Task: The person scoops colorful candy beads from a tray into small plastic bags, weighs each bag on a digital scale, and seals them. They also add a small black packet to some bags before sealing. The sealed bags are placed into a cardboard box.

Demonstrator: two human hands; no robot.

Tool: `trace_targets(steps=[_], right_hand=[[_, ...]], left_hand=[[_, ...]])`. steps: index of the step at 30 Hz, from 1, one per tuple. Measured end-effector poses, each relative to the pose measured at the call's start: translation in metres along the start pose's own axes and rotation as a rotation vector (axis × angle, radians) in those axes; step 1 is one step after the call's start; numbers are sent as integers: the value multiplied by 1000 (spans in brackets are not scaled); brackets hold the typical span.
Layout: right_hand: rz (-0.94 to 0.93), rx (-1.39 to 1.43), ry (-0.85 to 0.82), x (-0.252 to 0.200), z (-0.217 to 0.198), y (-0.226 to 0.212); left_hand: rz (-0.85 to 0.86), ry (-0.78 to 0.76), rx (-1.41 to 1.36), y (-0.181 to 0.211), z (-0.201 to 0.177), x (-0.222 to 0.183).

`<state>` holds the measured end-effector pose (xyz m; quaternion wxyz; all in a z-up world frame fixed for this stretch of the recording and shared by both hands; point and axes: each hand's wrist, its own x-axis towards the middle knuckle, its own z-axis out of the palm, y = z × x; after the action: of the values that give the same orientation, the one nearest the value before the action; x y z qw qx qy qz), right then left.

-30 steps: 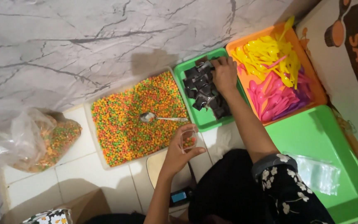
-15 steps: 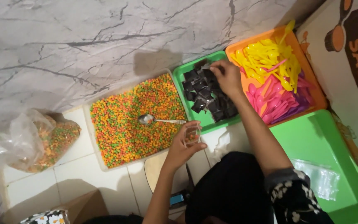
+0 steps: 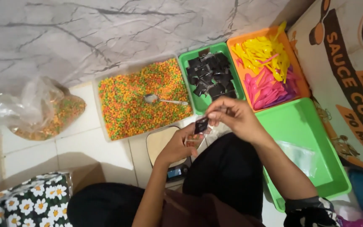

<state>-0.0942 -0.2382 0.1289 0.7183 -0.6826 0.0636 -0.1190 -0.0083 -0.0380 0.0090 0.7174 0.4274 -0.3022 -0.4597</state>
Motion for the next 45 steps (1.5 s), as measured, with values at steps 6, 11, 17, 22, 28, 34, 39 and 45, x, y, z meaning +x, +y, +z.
trace_targets(steps=[6, 11, 17, 22, 28, 34, 39, 45], right_hand=[[2, -40, -103, -27, 48, -22], [-89, -281, -145, -46, 82, -46], [-245, -623, -136, -61, 114, -54], [-340, -883, -209, -64, 122, -51], [-374, -1046, -385, -65, 123, -53], [-280, -786, -492, -56, 121, -73], [-235, -615, -582, -51, 117, -63], [-92, -513, -466, -54, 122, -47]], left_hand=[[22, -65, 68, -7, -1, -53], [78, -81, 95, 49, 12, -71], [79, -52, 92, 76, 15, -102], [67, -45, 143, 78, 19, -115], [6, -77, 227, 63, 9, -119], [-13, -123, 81, 100, 27, -114], [-50, -223, 52, 110, 33, -113], [-57, -275, -10, 89, 30, -108]])
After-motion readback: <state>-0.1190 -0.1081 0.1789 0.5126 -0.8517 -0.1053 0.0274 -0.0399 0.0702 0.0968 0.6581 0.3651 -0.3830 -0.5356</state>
